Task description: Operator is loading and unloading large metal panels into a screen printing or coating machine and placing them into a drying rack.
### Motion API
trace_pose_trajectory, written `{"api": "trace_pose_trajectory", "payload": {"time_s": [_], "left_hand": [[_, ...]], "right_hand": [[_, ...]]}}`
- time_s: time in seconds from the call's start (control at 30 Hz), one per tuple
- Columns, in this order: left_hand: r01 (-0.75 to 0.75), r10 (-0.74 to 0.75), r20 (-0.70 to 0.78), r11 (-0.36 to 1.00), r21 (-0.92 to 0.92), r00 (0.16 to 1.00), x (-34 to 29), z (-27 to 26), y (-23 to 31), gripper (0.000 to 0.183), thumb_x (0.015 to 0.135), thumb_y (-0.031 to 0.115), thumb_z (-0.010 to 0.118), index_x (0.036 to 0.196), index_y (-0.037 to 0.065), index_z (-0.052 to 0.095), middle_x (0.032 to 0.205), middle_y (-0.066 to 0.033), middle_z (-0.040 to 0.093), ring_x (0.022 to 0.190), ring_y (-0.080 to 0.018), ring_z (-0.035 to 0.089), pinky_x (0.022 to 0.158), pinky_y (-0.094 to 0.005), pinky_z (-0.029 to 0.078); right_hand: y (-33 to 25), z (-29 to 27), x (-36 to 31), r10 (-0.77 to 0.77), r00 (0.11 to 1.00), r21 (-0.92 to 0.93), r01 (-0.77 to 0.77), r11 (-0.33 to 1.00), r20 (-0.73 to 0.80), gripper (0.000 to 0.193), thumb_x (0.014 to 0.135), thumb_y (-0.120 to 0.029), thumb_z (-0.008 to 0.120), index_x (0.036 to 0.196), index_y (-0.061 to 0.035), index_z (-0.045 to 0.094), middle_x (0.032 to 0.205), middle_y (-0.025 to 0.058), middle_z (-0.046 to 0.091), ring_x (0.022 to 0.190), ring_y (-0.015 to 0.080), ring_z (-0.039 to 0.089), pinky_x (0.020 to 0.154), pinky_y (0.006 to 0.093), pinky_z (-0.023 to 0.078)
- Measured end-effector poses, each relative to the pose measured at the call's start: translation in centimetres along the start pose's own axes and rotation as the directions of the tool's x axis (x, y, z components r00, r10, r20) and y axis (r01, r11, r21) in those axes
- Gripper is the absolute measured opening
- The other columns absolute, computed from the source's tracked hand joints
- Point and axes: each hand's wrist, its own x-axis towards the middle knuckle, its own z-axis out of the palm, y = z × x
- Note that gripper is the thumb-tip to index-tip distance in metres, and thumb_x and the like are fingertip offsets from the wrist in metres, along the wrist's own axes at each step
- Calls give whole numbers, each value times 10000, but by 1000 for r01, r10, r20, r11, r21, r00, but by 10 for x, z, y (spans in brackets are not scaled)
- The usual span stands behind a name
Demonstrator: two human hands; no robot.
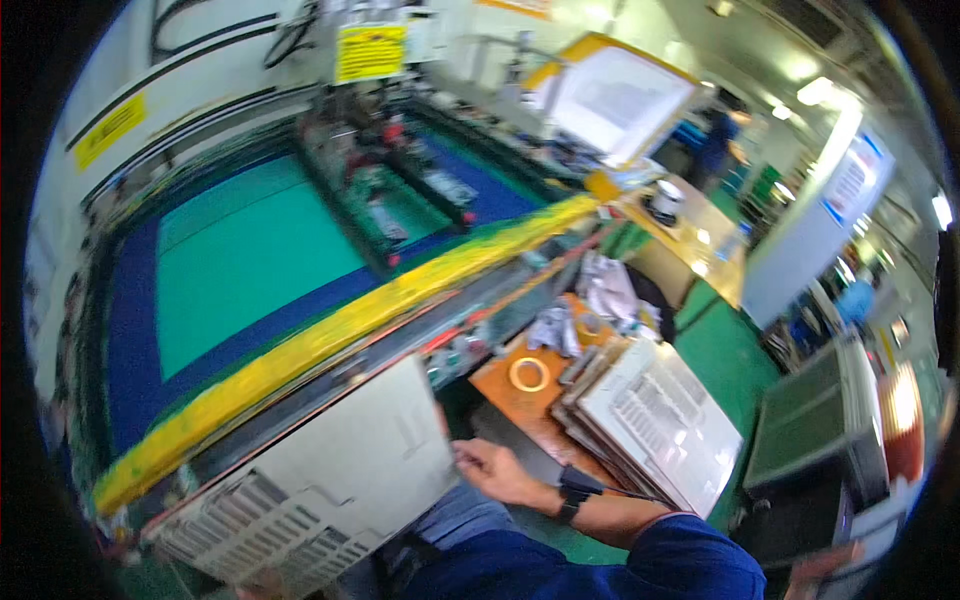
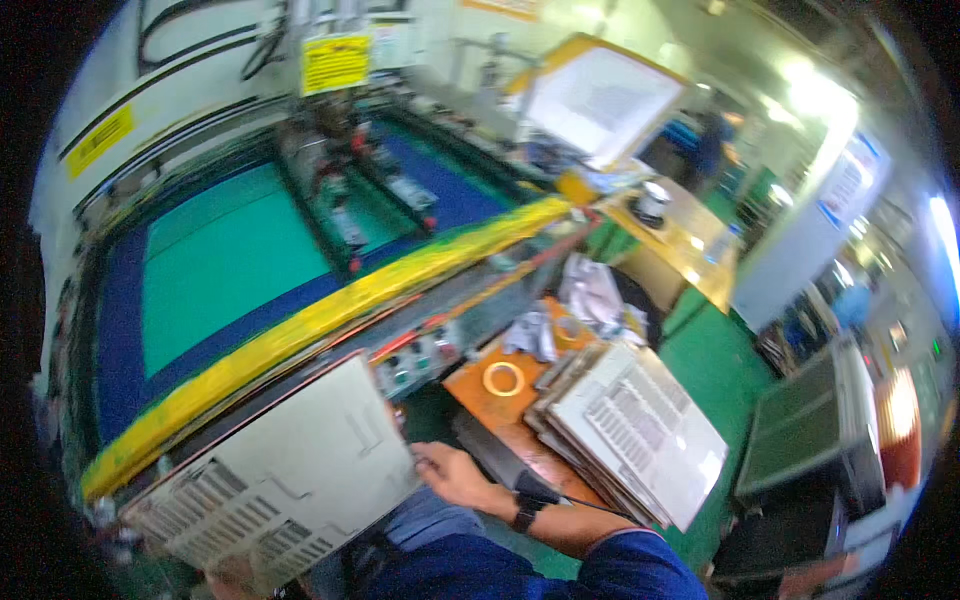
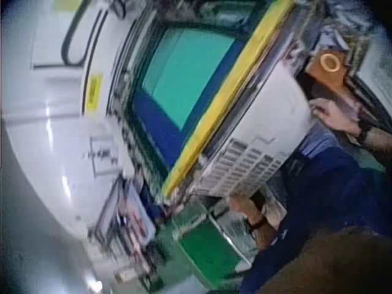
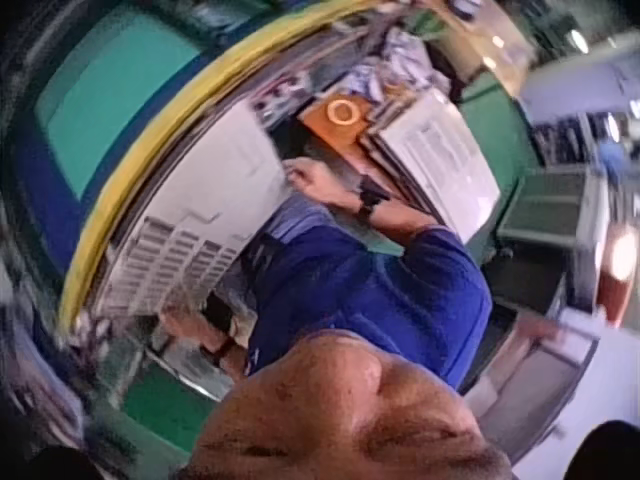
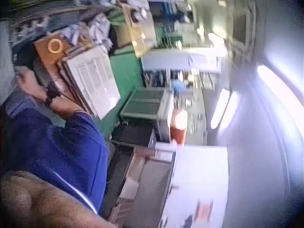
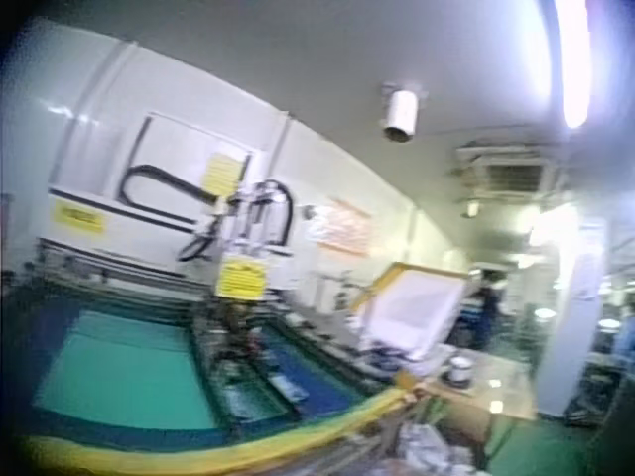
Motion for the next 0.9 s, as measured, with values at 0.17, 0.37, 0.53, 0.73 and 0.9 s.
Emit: {"api": "trace_pose_trajectory", "payload": {"time_s": [0.17, 0.37, 0.53, 0.73, 0.9], "left_hand": [[123, -121, -45, 991, 43, 992, -11, 21, -83, 395, 978, 195, 556, 1271, -70, 544, 1155, -254, 623, 1038, -381, 616, 907, -478, 505], [53, -54, 2, 979, -195, 999, 7, 24, -16, 367, 940, 194, 609, 1221, -41, 588, 1144, -220, 642, 1011, -380, 614, 865, -457, 515], [266, -312, -54, 877, -400, 949, 11, 18, 23, 408, 983, 302, 514, 1196, -41, 574, 1119, -178, 638, 939, -290, 628, 796, -407, 532], [303, -408, 27, 630, -715, 912, 8, 12, 20, 466, 1016, 354, 451, 1249, -43, 528, 1108, -147, 631, 880, -227, 637, 735, -385, 541], [280, -383, 65, 538, -795, 921, 3, 1, 40, 423, 1013, 333, 477, 1234, -24, 528, 1074, -112, 636, 861, -211, 633, 682, -369, 527]], "right_hand": [[-3, -9, -7, 84, 996, 60, -84, 995, -3, 405, 888, -97, 562, 1271, 32, 545, 1050, 220, 639, 936, 294, 656, 808, 375, 531], [-3, -15, -11, 104, 994, 74, -102, 992, -20, 410, 882, -100, 564, 1266, 44, 541, 1067, 228, 641, 936, 295, 659, 808, 374, 533], [-6, -4, -9, 9, 997, 17, -7, 1000, -82, 286, 918, -108, 589, 1173, 22, 604, 990, 173, 647, 887, 247, 642, 765, 342, 520], [-17, -16, -10, 76, 995, 23, -74, 997, -64, 221, 926, -110, 605, 1108, 8, 653, 922, 169, 658, 752, 219, 629, 670, 325, 500], [-25, -7, -3, 0, 999, 85, 5, 996, -50, 175, 899, -110, 661, 1006, 26, 693, 776, 155, 651, 680, 218, 627, 621, 312, 484]]}}
